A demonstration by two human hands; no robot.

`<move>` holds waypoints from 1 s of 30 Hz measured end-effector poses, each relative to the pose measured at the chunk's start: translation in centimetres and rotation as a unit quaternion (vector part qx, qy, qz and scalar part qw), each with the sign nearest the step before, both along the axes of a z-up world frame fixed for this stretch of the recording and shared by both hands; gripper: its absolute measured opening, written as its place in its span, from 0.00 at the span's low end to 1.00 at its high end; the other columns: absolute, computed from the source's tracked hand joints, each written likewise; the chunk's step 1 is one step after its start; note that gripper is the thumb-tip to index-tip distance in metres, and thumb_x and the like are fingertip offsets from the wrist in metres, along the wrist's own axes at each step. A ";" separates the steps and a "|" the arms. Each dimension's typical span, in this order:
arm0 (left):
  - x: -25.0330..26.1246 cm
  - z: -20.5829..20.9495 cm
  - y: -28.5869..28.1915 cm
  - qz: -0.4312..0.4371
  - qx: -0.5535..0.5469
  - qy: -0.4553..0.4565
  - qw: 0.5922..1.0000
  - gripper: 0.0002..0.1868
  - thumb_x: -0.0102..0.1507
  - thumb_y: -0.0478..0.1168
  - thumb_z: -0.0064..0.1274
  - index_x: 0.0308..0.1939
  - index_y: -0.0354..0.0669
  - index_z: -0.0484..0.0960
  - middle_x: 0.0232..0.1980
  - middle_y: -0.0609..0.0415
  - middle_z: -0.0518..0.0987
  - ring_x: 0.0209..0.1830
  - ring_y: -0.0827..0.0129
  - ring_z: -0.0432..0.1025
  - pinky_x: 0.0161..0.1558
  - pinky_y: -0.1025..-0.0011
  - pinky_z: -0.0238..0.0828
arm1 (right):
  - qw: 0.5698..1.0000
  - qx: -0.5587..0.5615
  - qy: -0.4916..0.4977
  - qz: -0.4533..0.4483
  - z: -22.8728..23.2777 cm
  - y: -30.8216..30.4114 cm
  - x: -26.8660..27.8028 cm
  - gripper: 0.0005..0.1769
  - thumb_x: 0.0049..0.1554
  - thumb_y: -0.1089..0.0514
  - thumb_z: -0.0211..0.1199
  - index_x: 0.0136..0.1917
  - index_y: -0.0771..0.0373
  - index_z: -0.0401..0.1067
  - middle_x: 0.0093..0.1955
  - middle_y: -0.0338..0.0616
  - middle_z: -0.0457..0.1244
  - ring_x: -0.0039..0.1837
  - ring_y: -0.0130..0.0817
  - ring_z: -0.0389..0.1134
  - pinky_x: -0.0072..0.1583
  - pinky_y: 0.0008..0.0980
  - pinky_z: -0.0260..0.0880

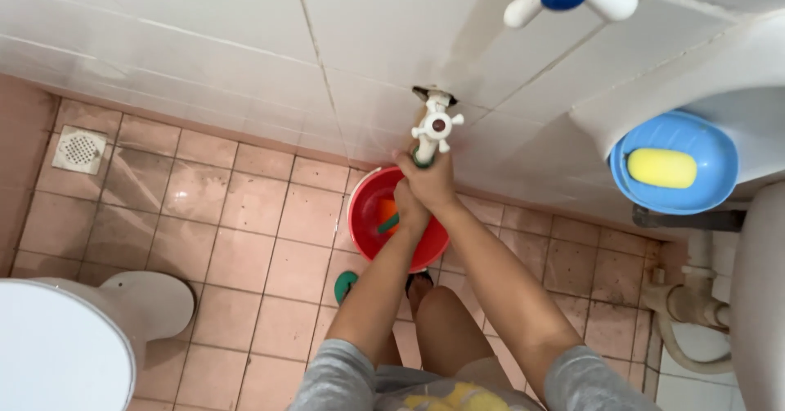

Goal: Cleaning a bathroom sink using a brush and cleaning solution.

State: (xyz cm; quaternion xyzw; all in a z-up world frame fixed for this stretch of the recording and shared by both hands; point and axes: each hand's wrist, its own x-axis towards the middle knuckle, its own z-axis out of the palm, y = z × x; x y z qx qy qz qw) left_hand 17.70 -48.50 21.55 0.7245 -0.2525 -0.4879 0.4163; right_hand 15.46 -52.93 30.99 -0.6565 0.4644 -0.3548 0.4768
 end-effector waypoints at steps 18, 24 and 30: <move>10.0 8.4 3.9 -0.180 -0.062 -0.040 0.981 0.47 0.52 0.43 0.72 0.70 0.35 0.64 0.68 0.37 0.72 0.70 0.52 0.67 0.67 0.62 0.64 | 0.990 -0.067 -0.035 0.115 11.5 0.4 -4.0 0.45 0.57 0.44 0.73 0.75 0.68 0.54 0.64 0.46 0.63 0.61 0.31 0.68 0.59 0.33 0.72; 12.7 9.8 11.6 -0.103 -0.024 -0.011 0.994 0.35 0.60 0.46 0.64 0.66 0.31 0.70 0.64 0.37 0.76 0.66 0.54 0.72 0.65 0.63 0.68 | 0.956 -0.207 0.190 0.081 21.1 2.4 -2.0 0.37 0.57 0.45 0.72 0.69 0.68 0.64 0.62 0.52 0.63 0.53 0.40 0.70 0.52 0.39 0.74; 12.4 8.1 21.1 -0.059 -0.043 0.054 0.996 0.29 0.60 0.43 0.61 0.62 0.30 0.74 0.57 0.41 0.81 0.57 0.59 0.77 0.58 0.65 0.75 | 0.854 -0.275 0.419 0.143 21.5 0.4 -0.6 0.21 0.55 0.55 0.71 0.59 0.64 0.74 0.56 0.53 0.63 0.58 0.54 0.68 0.57 0.50 0.71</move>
